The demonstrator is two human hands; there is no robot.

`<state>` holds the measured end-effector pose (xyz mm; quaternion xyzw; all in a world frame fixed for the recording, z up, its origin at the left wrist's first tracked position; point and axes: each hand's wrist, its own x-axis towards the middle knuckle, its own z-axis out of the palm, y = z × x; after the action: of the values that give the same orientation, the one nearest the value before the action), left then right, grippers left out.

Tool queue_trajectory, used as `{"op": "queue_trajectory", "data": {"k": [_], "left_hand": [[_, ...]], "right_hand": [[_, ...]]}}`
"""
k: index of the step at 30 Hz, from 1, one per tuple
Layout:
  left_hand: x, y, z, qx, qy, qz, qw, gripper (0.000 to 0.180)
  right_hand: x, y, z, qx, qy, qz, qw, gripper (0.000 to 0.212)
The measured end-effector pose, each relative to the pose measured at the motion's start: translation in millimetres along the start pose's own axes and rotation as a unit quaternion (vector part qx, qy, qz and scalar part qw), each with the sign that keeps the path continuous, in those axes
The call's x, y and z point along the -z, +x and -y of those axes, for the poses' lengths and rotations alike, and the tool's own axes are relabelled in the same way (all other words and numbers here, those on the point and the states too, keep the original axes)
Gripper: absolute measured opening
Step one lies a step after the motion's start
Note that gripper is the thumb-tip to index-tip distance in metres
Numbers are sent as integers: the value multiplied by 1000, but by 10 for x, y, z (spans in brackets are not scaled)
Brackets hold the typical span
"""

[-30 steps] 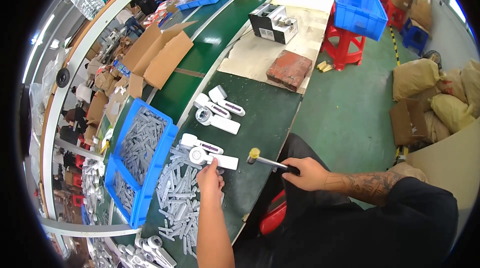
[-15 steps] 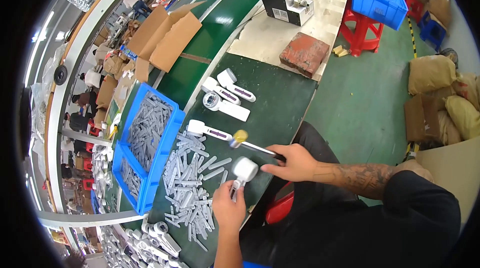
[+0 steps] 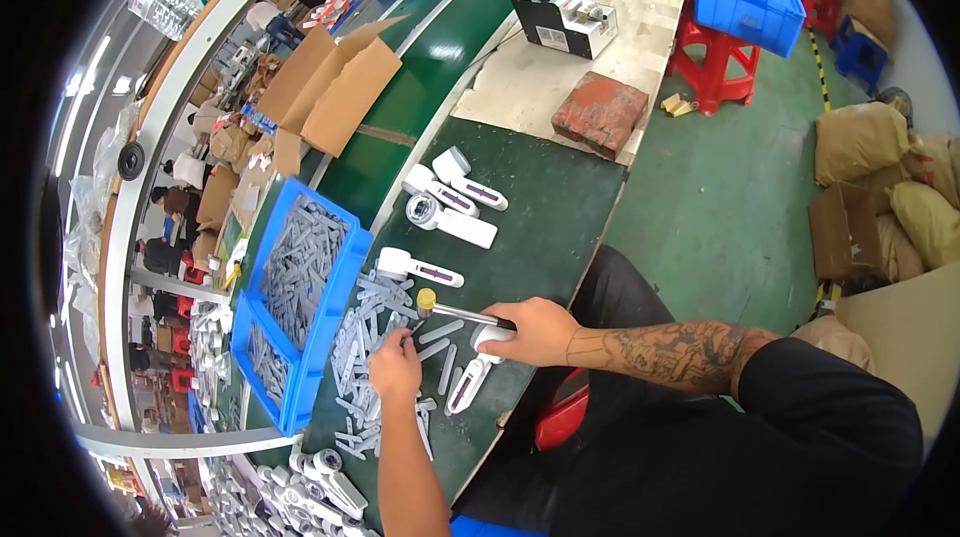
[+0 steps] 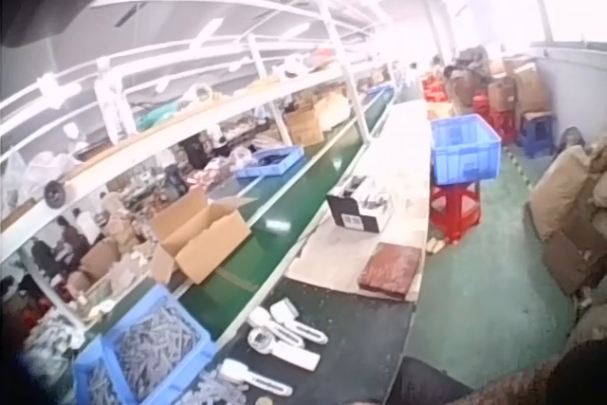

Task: The person assembles plastic components by inserting purple plastic inserts and grey plastic strips into a white plastic housing, then tapping them into place with a small hammer.

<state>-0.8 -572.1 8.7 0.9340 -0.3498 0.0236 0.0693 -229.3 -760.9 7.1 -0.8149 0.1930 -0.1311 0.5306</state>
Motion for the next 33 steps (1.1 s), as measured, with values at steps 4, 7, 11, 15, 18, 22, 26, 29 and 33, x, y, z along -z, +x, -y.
{"op": "queue_trajectory", "data": {"k": [4, 7, 11, 15, 18, 22, 26, 29, 33], "left_hand": [[-87, 39, 195, -4, -109, -94, 990, 16], [93, -183, 38, 57, -281, -117, 951, 17], [322, -639, -373, 53, -339, -93, 935, 10], [138, -915, -487, -121, -240, -157, 950, 15], [-12, -1057, -556, -135, -243, -131, 952, 24], [-117, -1122, -630, -100, -230, -160, 955, 19], [-99, -1107, -744, -80, -232, -176, 953, 15], [-93, -1086, -732, -84, -235, -180, 951, 14], [-99, -1087, -688, -86, -255, -170, 948, 14]], "right_hand": [[8, -4, 20, -13, -4, 10, 1000, 54], [-6, 19, -13, -29, 1, 14, 999, 55], [-61, 93, -24, -24, -10, 11, 1000, 51], [-70, 147, -36, -6, -18, 10, 1000, 53], [-93, 146, -48, 5, -12, 4, 1000, 55], [-110, 131, -27, 3, -10, 3, 1000, 55], [-100, 114, -30, 3, -11, -6, 1000, 55], [-80, 111, 0, 0, -20, 0, 1000, 55], [-51, 73, 43, 11, -68, 18, 997, 51]]}}
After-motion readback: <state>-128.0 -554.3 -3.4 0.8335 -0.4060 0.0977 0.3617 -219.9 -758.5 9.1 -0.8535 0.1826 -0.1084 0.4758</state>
